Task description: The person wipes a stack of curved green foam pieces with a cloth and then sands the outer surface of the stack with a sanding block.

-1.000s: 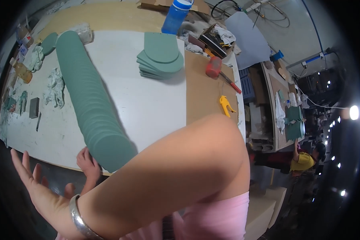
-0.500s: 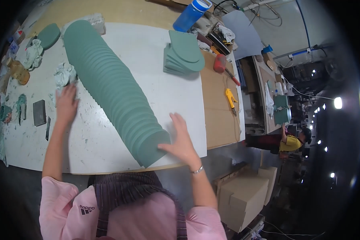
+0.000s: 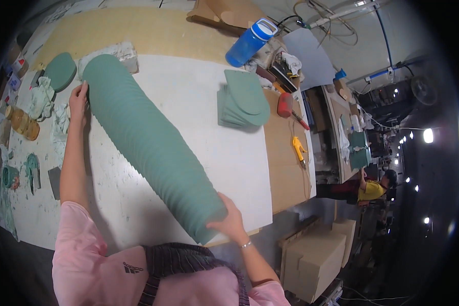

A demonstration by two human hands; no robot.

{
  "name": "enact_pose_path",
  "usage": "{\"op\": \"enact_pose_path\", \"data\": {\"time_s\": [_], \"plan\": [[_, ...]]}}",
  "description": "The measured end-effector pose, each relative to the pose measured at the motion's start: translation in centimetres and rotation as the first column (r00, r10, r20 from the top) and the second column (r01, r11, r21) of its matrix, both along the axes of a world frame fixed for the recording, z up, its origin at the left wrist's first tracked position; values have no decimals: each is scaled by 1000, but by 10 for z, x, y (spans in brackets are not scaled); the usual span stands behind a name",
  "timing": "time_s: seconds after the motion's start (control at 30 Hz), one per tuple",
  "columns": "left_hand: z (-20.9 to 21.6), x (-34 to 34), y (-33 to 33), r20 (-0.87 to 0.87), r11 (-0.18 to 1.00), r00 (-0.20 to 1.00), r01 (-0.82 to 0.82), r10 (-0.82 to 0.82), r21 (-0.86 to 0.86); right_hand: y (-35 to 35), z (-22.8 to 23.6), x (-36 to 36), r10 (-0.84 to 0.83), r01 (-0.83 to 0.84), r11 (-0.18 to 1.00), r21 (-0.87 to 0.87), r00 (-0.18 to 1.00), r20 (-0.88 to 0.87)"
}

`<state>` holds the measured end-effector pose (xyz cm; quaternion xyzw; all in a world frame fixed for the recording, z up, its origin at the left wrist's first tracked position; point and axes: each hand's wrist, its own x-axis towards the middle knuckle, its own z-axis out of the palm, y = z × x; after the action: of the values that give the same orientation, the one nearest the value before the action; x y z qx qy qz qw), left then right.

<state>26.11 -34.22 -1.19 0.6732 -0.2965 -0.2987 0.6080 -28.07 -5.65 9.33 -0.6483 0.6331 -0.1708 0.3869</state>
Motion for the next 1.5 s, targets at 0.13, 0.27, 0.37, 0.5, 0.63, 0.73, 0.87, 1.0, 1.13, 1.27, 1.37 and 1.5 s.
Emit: {"op": "enact_pose_path", "data": {"time_s": [0.13, 0.27, 0.37, 0.5, 0.63, 0.73, 0.87, 1.0, 1.13, 1.27, 1.37, 1.5], "plan": [[-11, 8, -15, -441, 990, 889, 77, -121, -117, 2, -4, 11, -131, 131, 991, 16, 985, 111], [4, -18, -13, -572, 976, 801, 70, -179, -208, -4, -9, 21, -197, 196, 980, 26, 953, 229], [7, -24, -5, -628, 969, 753, 55, -198, -240, -15, -14, 14, -121, 125, 992, -3, 964, 236], [9, -40, 6, -589, 972, 789, 43, -174, -230, -32, -22, 1, -11, -21, 994, 104, 954, 298], [8, -35, 11, -579, 980, 806, 4, -122, -201, -41, -18, 9, -24, -58, 972, 227, 939, 342], [14, -48, 17, -616, 987, 784, -29, -77, -160, -39, -29, 9, -49, -25, 977, 214, 941, 333], [9, -56, 47, -551, 968, 832, -88, -59, -235, -37, -44, 9, -18, -47, 992, 121, 871, 490], [23, -53, 92, -347, 968, 938, -97, 11, -232, -38, -50, 2, 13, -101, 989, 110, 792, 611], [48, -38, 95, -76, 996, 996, -54, 49, -69, -44, -59, -6, 68, -149, 986, 79, 778, 625], [93, -64, 60, 360, 977, 928, 13, -91, 212, -50, -73, -2, -169, -56, 969, 240, 554, 815], [136, -119, 21, 608, 904, 743, -11, -278, 427, -54, -63, 2, -328, 19, 939, 344, 357, 875], [132, -120, -39, 568, 701, 576, 12, -588, 714, -58, -86, 5, -390, 46, 920, 390, 212, 896]]}}
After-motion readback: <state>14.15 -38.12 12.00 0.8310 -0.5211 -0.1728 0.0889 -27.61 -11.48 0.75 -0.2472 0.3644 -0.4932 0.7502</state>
